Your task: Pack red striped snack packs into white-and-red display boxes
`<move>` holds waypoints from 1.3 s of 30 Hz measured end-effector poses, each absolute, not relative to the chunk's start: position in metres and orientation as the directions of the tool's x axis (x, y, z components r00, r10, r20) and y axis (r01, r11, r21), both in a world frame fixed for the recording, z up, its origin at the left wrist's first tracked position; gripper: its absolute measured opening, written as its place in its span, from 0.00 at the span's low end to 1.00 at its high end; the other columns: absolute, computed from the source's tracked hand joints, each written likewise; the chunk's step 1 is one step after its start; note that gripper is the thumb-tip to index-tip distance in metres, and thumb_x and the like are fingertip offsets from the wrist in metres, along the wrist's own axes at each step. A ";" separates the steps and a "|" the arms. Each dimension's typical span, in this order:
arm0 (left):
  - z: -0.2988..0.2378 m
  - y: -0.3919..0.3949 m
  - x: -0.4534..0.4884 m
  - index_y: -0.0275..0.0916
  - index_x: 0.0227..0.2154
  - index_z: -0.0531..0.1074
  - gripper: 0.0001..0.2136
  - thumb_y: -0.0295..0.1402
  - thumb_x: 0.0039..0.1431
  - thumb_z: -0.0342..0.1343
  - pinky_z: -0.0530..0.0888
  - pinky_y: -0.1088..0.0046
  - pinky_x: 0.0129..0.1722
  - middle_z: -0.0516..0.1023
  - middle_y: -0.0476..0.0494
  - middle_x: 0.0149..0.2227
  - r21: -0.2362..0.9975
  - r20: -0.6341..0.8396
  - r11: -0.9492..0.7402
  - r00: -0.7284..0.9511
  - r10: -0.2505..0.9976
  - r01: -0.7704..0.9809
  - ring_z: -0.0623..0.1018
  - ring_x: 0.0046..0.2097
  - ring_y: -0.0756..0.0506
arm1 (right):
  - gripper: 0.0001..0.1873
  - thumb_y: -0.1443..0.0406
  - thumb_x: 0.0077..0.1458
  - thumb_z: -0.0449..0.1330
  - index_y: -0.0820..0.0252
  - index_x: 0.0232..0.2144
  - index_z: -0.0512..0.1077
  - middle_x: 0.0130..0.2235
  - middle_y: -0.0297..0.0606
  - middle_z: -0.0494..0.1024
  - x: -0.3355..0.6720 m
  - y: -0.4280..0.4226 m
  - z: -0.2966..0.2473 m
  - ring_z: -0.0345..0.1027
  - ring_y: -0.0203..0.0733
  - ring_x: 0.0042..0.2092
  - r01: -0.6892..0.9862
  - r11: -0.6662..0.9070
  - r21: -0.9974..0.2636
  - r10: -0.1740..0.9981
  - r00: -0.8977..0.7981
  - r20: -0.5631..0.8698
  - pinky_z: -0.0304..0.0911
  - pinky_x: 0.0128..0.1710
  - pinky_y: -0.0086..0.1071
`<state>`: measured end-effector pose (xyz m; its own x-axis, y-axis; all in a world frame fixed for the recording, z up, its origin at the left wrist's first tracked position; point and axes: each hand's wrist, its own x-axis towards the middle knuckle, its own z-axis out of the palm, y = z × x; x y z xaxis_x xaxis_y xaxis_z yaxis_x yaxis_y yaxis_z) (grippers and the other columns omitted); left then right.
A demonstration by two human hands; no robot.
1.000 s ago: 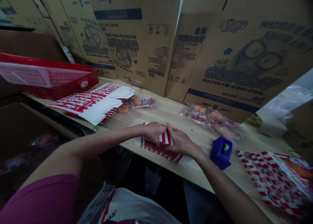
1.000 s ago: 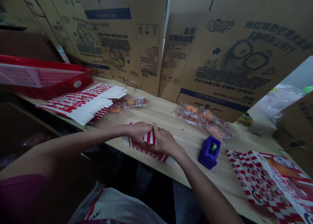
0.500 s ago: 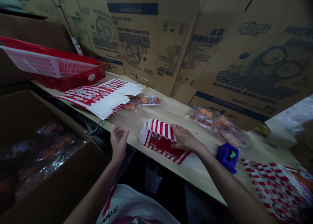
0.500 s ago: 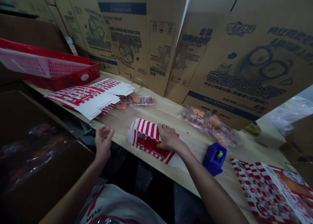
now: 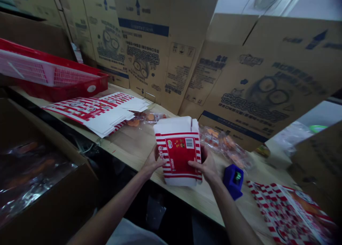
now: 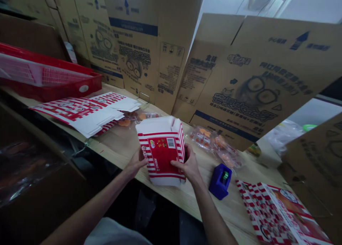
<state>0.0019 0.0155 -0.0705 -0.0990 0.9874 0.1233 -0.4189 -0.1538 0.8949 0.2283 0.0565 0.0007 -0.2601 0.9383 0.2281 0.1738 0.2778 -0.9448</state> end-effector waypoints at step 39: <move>-0.097 0.066 0.032 0.40 0.53 0.62 0.37 0.45 0.40 0.69 0.74 0.63 0.45 0.76 0.41 0.44 0.918 0.325 -0.311 0.015 0.946 -0.245 0.77 0.44 0.40 | 0.29 0.58 0.33 0.74 0.59 0.40 0.73 0.42 0.46 0.81 0.237 0.050 -0.094 0.76 0.58 0.44 0.030 0.068 -0.997 0.984 -0.166 0.062 0.70 0.48 0.51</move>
<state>0.0318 0.0657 -0.0969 0.0146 0.9457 0.3246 -0.2448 -0.3113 0.9182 0.2372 0.0497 -0.0935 -0.1661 0.9842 0.0620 0.0303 0.0680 -0.9972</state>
